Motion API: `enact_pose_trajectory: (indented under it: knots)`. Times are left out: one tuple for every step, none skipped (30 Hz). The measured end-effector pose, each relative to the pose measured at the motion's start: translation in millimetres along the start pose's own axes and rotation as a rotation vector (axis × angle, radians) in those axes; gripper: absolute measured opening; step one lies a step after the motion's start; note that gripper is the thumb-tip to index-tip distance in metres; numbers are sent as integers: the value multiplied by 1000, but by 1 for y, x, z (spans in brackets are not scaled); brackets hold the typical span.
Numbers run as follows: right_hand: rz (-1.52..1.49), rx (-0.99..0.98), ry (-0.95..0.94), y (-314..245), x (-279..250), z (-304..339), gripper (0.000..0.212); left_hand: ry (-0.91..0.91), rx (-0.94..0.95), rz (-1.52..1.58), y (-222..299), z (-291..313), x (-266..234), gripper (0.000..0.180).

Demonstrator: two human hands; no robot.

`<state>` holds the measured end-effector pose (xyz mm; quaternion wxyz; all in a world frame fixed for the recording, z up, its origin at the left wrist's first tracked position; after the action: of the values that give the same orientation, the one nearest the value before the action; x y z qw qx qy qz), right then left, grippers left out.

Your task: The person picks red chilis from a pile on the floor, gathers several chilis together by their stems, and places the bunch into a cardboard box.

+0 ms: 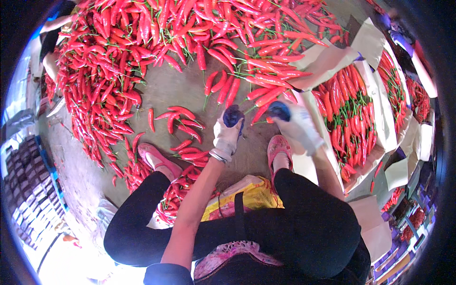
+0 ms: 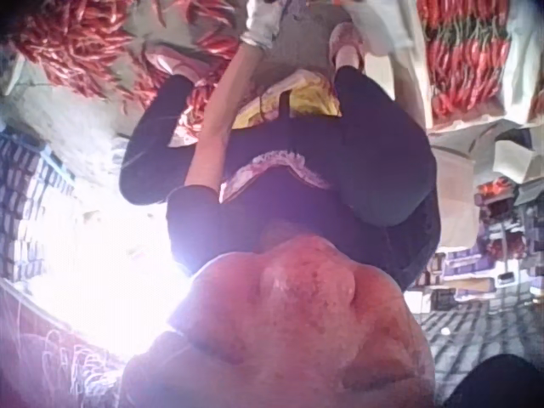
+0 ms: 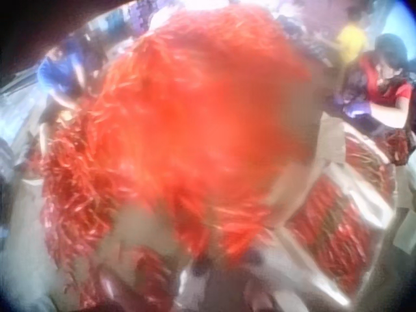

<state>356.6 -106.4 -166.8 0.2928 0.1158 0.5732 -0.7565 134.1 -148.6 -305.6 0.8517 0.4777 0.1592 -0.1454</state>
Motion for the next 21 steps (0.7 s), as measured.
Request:
enact_pose_trajectory:
  knots:
    - [90, 1, -56, 18, 20, -11, 41, 62, 166, -195, 40, -2, -4, 40]
    - [162, -44, 27, 34, 35, -22, 42, 148, 332, -407, 81, -1, -17, 42]
    - [265, -91, -9, 32, 53, -38, 47, 223, 447, -494, 91, -10, -33, 38]
    - [345, -44, -70, 27, 76, -51, 51, 189, 477, -746, 87, -21, -41, 43]
    - [385, -89, -55, 22, 88, -63, 53, 195, 444, -918, 82, -29, -51, 51]
    - [425, -131, -42, 10, 98, -71, 55, 194, 403, -1087, 70, -36, -60, 59]
    - [497, -99, -86, 6, 108, -77, 56, 156, 357, -1153, 52, -46, -67, 65]
    - [553, -142, -89, 4, 120, -77, 57, 164, 374, -1195, 43, -43, -75, 64]
    - [564, -170, -113, 3, 131, -76, 55, 114, 361, -1207, 28, -42, -81, 63]
    - [575, -197, -136, 1, 140, -74, 53, 62, 350, -1217, 14, -39, -86, 62]
    - [531, -210, -142, 1, 150, -69, 51, 17, 339, -1232, 4, -32, -91, 64]
    - [486, -222, -146, 2, 159, -59, 48, -41, 298, -1264, -9, -22, -93, 64]
    - [440, -233, -150, 2, 168, -49, 46, -99, 257, -1296, -22, -8, -95, 64]
    - [374, -225, -206, 3, 171, -38, 44, -153, 230, -1311, -26, 2, -93, 64]
    - [296, -223, -261, 2, 178, -27, 43, -242, 255, -1331, -32, 11, -91, 63]
    - [217, -221, -317, 2, 185, -14, 41, -298, 273, -1343, -40, 21, -92, 59]
    - [168, -219, -350, 18, 192, 1, 39, -371, 186, -1216, -39, 21, -91, 57]
    - [113, -220, -390, 23, 201, 13, 38, -440, 92, -1092, -39, 21, -93, 56]
    - [78, -158, -444, 34, 207, 24, 38, -312, 223, -1130, -21, 15, -99, 55]
    - [133, -129, -495, 48, 214, 33, 37, -179, 360, -1159, 1, 10, -103, 54]
    - [118, -121, -530, 54, 218, 39, 37, -42, 489, -1186, 21, 7, -109, 53]
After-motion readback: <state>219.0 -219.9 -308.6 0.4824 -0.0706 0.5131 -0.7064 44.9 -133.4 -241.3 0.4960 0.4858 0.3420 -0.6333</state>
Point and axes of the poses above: each hand's wrist, its own z-axis away from the middle knuckle, its own x-axis out of the palm, y = z × x, the point moved 10 cm from there along -z, towards the middle knuckle, and after that the axes turned 8 degrees about -z, right-handed, at the moved point
